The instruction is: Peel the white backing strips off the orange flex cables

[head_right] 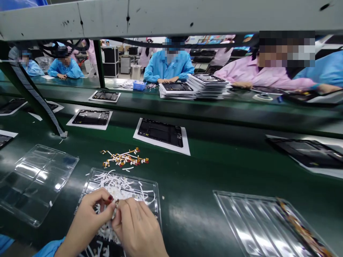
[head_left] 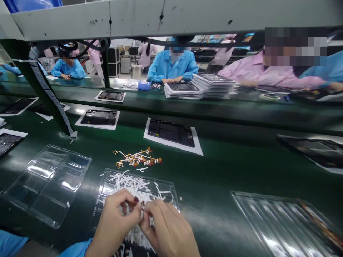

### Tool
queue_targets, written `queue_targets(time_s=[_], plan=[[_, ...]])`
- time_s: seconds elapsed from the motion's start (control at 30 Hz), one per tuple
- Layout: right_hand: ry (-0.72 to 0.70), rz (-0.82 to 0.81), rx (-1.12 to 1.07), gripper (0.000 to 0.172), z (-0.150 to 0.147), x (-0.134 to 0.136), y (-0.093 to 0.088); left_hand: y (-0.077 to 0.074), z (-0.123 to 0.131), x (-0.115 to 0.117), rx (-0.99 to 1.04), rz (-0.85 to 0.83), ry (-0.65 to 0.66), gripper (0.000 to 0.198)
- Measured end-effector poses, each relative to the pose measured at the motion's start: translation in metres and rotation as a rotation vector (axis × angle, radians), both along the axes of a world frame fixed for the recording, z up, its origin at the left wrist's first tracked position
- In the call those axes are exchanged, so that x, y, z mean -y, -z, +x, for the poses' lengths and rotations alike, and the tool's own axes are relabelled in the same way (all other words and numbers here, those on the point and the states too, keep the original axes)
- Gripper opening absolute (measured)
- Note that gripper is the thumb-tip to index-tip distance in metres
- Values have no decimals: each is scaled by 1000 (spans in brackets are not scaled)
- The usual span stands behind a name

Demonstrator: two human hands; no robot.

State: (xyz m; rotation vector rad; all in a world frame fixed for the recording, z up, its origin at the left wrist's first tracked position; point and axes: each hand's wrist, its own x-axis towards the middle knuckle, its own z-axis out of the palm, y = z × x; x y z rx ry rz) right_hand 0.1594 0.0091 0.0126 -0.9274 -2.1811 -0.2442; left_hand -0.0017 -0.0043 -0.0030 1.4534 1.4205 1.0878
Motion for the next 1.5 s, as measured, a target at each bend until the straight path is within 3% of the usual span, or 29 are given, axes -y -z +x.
queue_targets(time_s=[0.1, 0.2, 0.43, 0.73, 1.1, 1.27, 1.33, 1.4, 1.5], plan=[[-53, -143, -38, 26, 4, 0, -2, -1, -4, -3, 70, -92, 13, 22], [-112, -233, -55, 24, 12, 0, -8, 0, -8, -5, 146, -124, 123, 26], [-134, -112, 21, 18, 17, 0, -11, 7, -5, -3, 349, -247, 82, 22], [-28, 90, 108, 10, 11, 0, -3, -10, -4, 6, 119, -99, 153, 24], [-66, -413, -206, 18, 16, -2, -12, -12, -14, 9, -227, 275, 175, 21], [-44, -385, 30, 35, 41, -3, -16, -11, -29, 13, -288, 229, 131, 17], [-52, -368, 79, 34, 44, -4, -23, -14, -31, 15, -330, 247, 149, 16], [-125, -422, 52, 24, 37, -4, -35, -18, -33, 17, -365, 286, 190, 15], [-361, -607, 1, 25, 8, -9, -58, -25, -44, 24, -374, 326, 186, 16]])
